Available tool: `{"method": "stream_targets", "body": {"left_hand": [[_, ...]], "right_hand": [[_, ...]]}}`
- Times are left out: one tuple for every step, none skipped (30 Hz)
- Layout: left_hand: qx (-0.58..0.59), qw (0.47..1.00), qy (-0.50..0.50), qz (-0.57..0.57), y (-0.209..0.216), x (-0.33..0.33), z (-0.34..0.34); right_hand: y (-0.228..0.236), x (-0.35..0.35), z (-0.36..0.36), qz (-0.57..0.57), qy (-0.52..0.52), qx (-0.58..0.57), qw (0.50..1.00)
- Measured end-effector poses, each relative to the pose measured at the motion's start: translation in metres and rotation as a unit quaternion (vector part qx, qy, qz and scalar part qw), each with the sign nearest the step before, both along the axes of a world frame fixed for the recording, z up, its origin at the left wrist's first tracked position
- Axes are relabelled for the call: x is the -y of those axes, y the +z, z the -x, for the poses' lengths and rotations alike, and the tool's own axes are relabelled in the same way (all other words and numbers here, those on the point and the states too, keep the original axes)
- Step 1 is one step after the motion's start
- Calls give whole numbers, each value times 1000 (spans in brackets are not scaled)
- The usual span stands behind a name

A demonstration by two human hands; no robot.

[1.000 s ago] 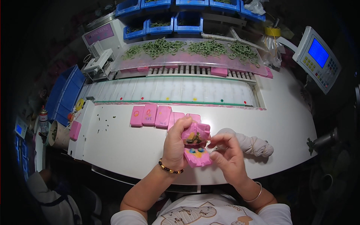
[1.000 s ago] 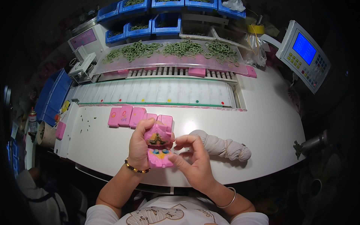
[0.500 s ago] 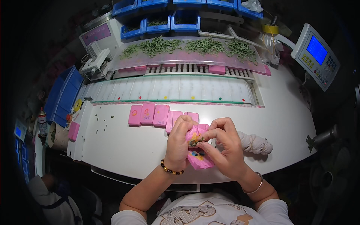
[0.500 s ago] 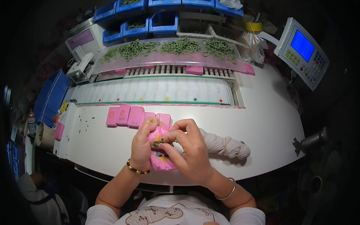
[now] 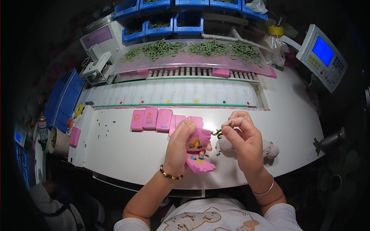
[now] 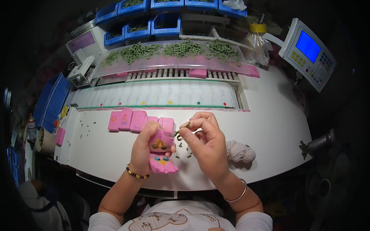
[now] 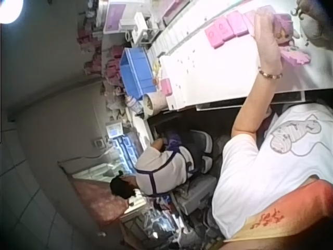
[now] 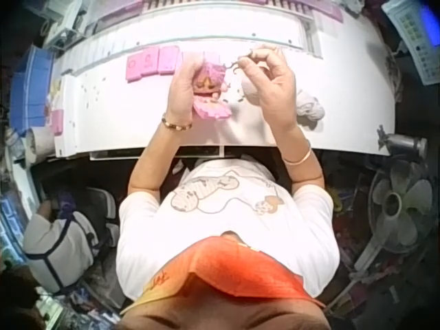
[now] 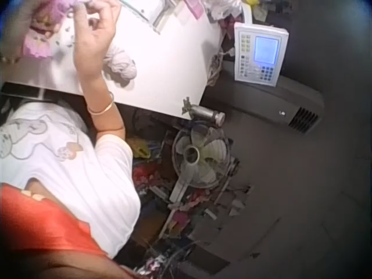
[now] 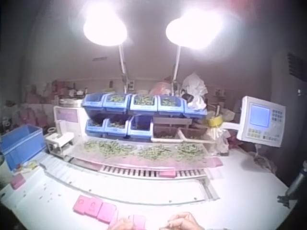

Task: Assembling small toy figurines by placing them into pink plastic containers, adding accessories, and wiping them clean with a cloth at a production station.

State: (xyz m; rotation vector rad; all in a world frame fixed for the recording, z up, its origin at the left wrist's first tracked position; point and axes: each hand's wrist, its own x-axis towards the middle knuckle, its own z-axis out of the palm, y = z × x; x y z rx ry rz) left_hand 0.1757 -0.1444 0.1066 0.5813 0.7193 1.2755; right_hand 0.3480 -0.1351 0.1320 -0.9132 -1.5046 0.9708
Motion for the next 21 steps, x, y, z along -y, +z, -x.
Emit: {"method": "stream_targets", "body": {"left_hand": [[-31,999,-33,-24,-2,1,1],[-31,999,-32,-25,-5,3,3],[-73,995,-48,-58,-9,3,4],[-113,987,-64,-90,-11,4,4],[-150,981,-60,-102,-7,5,3],[-151,981,-60,-102,-5,7,0],[-185,971,-37,-149,-4,8,-4],[-218,956,-13,-196,-3,10,-7],[-228,954,-3,-196,3,12,-9],[-229,954,-3,-196,2,12,-8],[-227,955,6,-190,-1,12,-7],[-226,957,15,-183,-2,12,-6],[-226,957,16,-183,-3,12,-4],[-247,952,28,-180,-3,12,-2],[-267,947,41,-177,-3,12,-1],[-267,947,41,-177,-2,12,0],[-279,942,49,-180,-1,13,0],[-292,937,57,-183,0,13,1],[-291,937,57,-184,0,13,1],[-317,923,66,-210,-1,13,1],[-342,907,76,-235,-1,13,1]], "right_hand": [[0,-2,-1,63,16,-65,996],[0,-3,-1,126,33,-129,983],[-6,-4,-1,116,30,-130,984],[-8,-4,-1,116,30,-130,984],[-9,-3,0,119,39,-127,984],[-11,-2,1,122,48,-125,984],[-12,-2,2,128,60,-130,981],[-14,0,3,128,59,-130,982],[-15,1,5,133,75,-128,980],[-16,2,5,138,92,-126,978],[-18,2,4,142,94,-120,978],[-14,3,4,141,94,-120,978],[-8,5,4,128,75,-89,985],[-4,6,4,115,57,-57,990],[-5,5,3,115,57,-58,990],[-5,3,1,-21,9,50,998],[-5,2,-1,-157,-39,156,974],[-4,2,0,-157,-39,156,974],[-2,3,1,-216,-74,214,950],[-1,3,2,-273,-108,271,917],[-2,3,2,-274,-108,271,917]]}}
